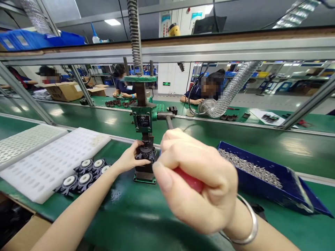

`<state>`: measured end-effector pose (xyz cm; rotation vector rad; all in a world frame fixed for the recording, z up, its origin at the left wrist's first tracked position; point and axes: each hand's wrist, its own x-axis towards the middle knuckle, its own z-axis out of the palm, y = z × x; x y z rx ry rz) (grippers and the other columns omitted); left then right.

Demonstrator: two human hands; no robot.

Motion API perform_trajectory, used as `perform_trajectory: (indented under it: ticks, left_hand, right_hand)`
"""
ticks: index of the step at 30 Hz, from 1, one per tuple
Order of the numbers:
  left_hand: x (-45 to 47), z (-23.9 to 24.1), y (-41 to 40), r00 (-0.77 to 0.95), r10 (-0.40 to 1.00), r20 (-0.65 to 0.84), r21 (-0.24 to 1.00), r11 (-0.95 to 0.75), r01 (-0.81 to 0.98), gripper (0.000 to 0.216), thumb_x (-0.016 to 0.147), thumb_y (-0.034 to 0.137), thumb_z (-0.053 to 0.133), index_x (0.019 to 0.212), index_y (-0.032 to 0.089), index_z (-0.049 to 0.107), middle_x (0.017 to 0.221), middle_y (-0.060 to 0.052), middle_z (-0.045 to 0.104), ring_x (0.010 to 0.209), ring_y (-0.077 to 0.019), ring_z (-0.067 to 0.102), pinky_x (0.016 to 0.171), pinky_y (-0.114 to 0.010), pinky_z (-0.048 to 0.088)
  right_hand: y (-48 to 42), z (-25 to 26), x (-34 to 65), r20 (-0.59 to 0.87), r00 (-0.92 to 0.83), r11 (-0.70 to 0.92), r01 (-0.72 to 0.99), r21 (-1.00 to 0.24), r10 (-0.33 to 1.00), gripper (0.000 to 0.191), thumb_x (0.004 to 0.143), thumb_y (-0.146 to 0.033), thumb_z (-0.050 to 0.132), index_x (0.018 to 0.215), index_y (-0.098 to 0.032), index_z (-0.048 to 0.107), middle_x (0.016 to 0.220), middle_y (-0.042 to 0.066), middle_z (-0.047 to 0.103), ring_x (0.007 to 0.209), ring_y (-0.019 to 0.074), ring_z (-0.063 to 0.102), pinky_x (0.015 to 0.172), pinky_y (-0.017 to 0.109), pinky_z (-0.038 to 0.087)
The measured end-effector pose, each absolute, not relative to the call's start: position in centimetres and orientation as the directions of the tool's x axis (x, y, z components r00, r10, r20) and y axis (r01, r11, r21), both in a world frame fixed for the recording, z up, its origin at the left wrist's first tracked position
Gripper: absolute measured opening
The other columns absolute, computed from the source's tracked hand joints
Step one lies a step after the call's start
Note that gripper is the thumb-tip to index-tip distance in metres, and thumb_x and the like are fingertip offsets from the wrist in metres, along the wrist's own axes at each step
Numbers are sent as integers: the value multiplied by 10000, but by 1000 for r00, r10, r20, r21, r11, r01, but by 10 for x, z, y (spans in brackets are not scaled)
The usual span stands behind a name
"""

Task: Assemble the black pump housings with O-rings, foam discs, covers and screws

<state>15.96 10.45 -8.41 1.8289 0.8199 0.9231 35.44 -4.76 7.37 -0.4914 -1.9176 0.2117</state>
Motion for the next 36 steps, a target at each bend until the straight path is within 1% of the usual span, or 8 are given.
perform_trajectory:
  ticks: [10, 15, 18, 24, 27, 30, 33, 36]
  left_hand:
    - [160, -85, 104, 496, 825, 270, 913, -383, 138, 698, 660, 378, 835, 1220, 208, 456, 1166, -69, 627, 1042, -215, 630, 942, -347, 502]
    - [156, -77, 95, 463, 833, 302, 894, -416, 166, 699, 674, 372, 824, 1238, 201, 447, 1194, -78, 615, 1086, -221, 615, 985, -364, 484]
    - [157, -81, 63, 449, 832, 326, 875, -445, 190, 648, 651, 326, 835, 1187, 198, 495, 1193, -75, 610, 1119, -233, 599, 1015, -374, 466]
    - [195, -131, -21, 562, 815, 142, 921, -317, 228, 593, 642, 232, 799, 1180, 202, 552, 1297, -119, 588, 1274, -294, 538, 1101, -437, 420]
    - [220, -162, -36, 661, 737, 144, 907, -366, 210, 540, 675, 192, 748, 1181, 198, 559, 1307, -152, 585, 1248, -303, 571, 1045, -424, 484]
    - [238, -182, -37, 696, 654, 296, 838, -527, 140, 545, 705, 148, 695, 1220, 202, 523, 1356, -192, 530, 1264, -310, 561, 1032, -442, 489]
    - [250, -191, -35, 718, 568, 403, 766, -638, 74, 564, 726, 139, 655, 1257, 247, 495, 1396, -185, 488, 1279, -312, 546, 1015, -459, 495]
    - [262, -193, -37, 708, 572, 415, 754, -651, 83, 554, 737, 195, 675, 1256, 276, 498, 1365, -174, 520, 1258, -329, 558, 986, -480, 515]
  right_hand:
    - [-36, 26, 349, 935, -280, 968, 179, -173, 219, 98, 748, -64, 506, 772, -155, 531, 625, 10, 451, 593, 137, 408, 668, 413, 430]
    - [-28, 71, 348, 957, -124, 961, 124, -248, 263, 99, 909, -213, 554, 833, -160, 590, 685, 21, 488, 603, 134, 470, 625, 356, 454]
    - [-16, 111, 348, 939, 4, 926, 164, -339, 343, 217, 953, -392, 556, 1028, -192, 590, 873, 43, 555, 721, 140, 557, 763, 354, 520]
    - [16, 131, 379, 826, -161, 812, 359, -460, 540, 386, 910, -430, 624, 1201, -185, 554, 1218, 91, 586, 1130, 183, 580, 986, 331, 499]
    - [24, 101, 428, 673, -198, 634, 594, -496, 712, 341, 933, -401, 581, 1164, -152, 615, 1254, 108, 594, 1091, 170, 606, 955, 320, 514]
    - [22, 62, 495, 404, -6, 187, 893, -409, 915, 273, 965, -342, 505, 1065, -161, 683, 1197, 87, 642, 1056, 160, 613, 937, 274, 487]
    - [16, 27, 560, 206, 186, -107, 933, -344, 961, 251, 920, -312, 578, 889, -100, 710, 950, 135, 699, 845, 170, 642, 790, 274, 498]
    - [10, -2, 603, 76, 274, -242, 926, -289, 959, 290, 890, -388, 640, 882, -100, 673, 836, 82, 674, 727, 130, 615, 707, 269, 504]
